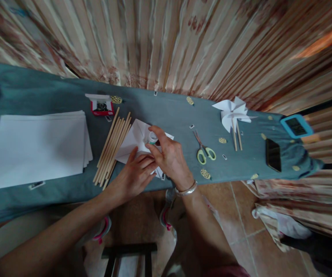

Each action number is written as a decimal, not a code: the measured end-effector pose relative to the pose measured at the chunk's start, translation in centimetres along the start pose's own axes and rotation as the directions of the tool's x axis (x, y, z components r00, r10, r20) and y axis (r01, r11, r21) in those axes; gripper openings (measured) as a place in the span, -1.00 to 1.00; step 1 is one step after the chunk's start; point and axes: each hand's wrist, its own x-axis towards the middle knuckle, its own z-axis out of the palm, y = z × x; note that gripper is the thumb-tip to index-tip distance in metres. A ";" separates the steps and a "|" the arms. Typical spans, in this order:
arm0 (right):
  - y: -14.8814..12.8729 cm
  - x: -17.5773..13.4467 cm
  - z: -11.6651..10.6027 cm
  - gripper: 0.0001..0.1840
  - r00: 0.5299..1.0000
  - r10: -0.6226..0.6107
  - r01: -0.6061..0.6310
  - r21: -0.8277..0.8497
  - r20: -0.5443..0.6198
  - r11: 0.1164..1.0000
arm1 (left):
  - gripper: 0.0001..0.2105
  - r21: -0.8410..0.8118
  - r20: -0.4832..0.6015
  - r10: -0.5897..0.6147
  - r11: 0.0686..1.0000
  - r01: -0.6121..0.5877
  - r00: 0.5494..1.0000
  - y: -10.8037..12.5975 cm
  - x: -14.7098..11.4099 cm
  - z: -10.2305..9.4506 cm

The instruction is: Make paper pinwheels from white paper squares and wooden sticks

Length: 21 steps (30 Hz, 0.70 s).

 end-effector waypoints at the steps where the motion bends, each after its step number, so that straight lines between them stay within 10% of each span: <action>1: 0.0 0.0 0.0 -0.57 1.000 -0.001 0.001 0.004 0.005 1.000 | -0.74 0.008 -0.004 -0.001 1.000 0.001 1.000 0.0 0.0 0.1; 21: -0.1 0.2 -0.9 -0.59 0.987 -0.076 0.071 0.042 0.141 0.997 | -0.72 0.012 -0.045 0.009 1.000 -0.009 0.999 -0.2 -0.2 0.5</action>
